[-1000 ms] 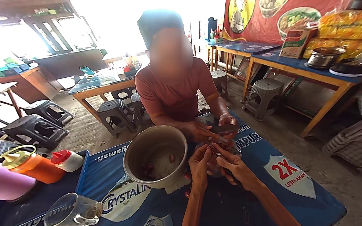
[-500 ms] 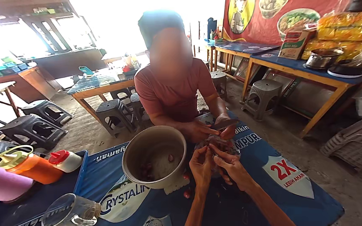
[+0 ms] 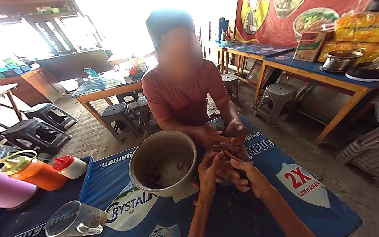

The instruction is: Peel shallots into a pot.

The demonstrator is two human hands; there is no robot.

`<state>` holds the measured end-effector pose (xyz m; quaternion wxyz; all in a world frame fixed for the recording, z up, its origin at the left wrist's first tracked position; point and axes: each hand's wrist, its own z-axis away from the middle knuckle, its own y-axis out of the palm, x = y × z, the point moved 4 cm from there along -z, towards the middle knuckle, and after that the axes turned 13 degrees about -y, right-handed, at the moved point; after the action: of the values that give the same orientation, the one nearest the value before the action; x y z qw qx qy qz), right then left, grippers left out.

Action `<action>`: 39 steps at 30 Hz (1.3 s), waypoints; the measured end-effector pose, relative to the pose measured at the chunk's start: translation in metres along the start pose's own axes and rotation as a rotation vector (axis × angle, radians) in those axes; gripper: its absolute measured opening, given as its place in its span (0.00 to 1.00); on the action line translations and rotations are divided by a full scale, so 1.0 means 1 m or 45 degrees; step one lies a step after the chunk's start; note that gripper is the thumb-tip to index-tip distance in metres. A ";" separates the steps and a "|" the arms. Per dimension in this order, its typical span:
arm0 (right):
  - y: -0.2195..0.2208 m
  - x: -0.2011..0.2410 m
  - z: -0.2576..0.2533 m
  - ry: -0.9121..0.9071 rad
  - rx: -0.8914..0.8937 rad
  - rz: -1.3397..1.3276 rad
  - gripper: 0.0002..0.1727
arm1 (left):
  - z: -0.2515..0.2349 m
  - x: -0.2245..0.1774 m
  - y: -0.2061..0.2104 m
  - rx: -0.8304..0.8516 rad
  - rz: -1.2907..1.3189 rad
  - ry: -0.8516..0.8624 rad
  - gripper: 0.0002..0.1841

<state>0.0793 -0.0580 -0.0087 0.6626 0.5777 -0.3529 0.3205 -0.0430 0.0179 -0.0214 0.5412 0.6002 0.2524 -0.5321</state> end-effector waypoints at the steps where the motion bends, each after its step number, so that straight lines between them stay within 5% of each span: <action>1: 0.000 0.000 0.001 -0.001 -0.014 0.002 0.25 | 0.000 -0.001 0.001 0.013 0.005 -0.003 0.10; 9: 0.006 0.002 0.005 -0.067 -0.102 0.127 0.24 | 0.006 -0.009 0.005 0.062 -0.088 0.226 0.12; 22: 0.011 -0.003 0.008 -0.030 0.038 -0.051 0.26 | 0.001 0.002 0.004 -0.001 0.486 -0.386 0.19; 34: 0.003 0.016 0.001 -0.401 -0.042 0.738 0.30 | 0.001 -0.003 -0.001 0.029 0.541 -0.376 0.15; 39: 0.004 0.012 0.000 -0.339 -0.018 0.631 0.31 | 0.000 0.001 -0.001 0.018 0.372 -0.346 0.14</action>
<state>0.0828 -0.0577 0.0038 0.5159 0.5062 -0.5696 0.3913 -0.0433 0.0177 -0.0224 0.6376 0.5567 0.0835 -0.5260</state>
